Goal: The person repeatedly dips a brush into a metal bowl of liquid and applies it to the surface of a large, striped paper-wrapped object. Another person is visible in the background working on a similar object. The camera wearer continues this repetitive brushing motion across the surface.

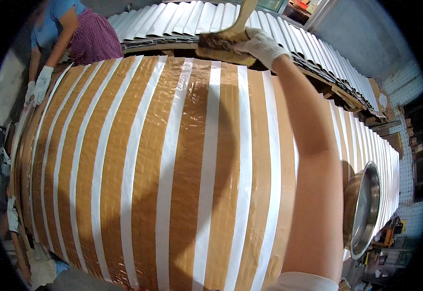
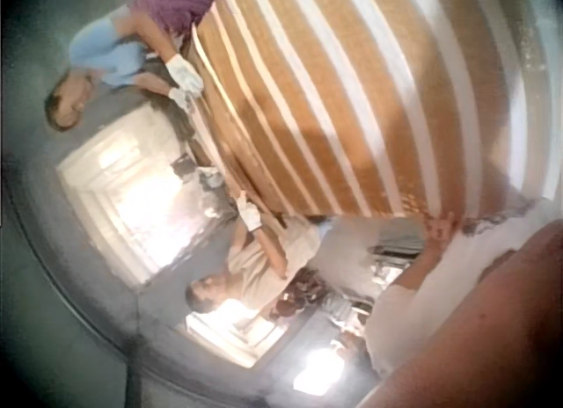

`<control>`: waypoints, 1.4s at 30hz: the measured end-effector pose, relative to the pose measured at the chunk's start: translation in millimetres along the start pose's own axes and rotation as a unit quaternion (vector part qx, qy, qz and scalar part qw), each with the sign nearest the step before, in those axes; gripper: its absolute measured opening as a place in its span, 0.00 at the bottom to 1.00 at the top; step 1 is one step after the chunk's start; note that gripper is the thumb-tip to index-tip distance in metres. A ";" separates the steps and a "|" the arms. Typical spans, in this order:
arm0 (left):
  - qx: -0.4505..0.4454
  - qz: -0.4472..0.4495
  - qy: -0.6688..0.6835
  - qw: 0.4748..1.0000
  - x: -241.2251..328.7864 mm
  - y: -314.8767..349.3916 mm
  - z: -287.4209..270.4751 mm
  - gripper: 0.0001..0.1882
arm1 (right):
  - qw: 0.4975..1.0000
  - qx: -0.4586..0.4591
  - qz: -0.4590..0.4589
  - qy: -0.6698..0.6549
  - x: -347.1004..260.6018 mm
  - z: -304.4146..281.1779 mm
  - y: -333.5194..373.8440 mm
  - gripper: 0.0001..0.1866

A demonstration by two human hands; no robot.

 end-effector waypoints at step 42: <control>0.118 -0.017 0.031 0.992 11.5 -6.4 21.8 0.25 | 0.973 0.136 0.136 -0.132 -93.9 192.3 36.1 0.21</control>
Point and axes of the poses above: each hand's wrist, its own y-axis away from the middle knuckle, its own z-axis out of the palm, x = y × z, the point moved 6 cm from there along -y, towards the middle knuckle, and after that the axes turned 5 degrees about -y, right-handed, at the moved point
